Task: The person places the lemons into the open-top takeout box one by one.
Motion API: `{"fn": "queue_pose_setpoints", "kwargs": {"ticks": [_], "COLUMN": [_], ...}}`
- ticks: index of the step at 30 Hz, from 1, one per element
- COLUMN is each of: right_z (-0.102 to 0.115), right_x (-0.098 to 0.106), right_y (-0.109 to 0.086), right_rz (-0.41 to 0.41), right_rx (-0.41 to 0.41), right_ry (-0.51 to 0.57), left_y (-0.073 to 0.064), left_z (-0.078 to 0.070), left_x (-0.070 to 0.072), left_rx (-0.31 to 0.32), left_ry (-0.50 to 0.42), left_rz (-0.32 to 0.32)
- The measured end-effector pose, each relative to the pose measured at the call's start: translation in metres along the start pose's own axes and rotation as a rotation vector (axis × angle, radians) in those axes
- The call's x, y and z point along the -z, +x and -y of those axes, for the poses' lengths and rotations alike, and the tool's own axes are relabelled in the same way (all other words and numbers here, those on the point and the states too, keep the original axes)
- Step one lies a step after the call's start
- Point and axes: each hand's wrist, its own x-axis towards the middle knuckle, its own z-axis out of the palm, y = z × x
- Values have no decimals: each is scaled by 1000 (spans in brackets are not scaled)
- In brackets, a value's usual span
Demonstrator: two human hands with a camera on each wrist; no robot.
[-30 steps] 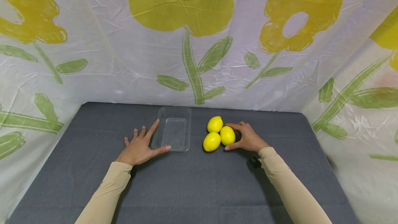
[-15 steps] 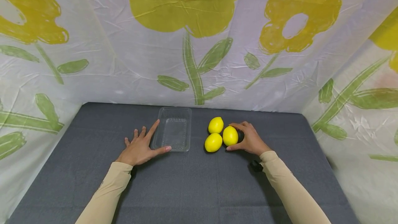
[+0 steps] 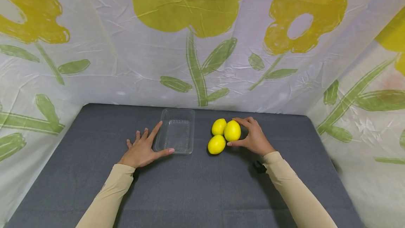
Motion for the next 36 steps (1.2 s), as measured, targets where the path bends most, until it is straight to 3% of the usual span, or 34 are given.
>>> {"fn": "queue_pose_setpoints", "kwargs": {"ticks": [9,21,36], "right_z": [38,87,109], "right_x": [-10,-45,-77], "right_y": [18,41,69], "right_rz": [-23,0,51], "right_rx": [33,79,-1], "right_ry": [62,94,85], "left_y": [0,2,3], "left_z": [1,1,0], "left_x": [1,-1,-2], "left_rx": [-1,13,17], "left_ry": [-4,4,13], "left_rz": [-3,2,5]}}
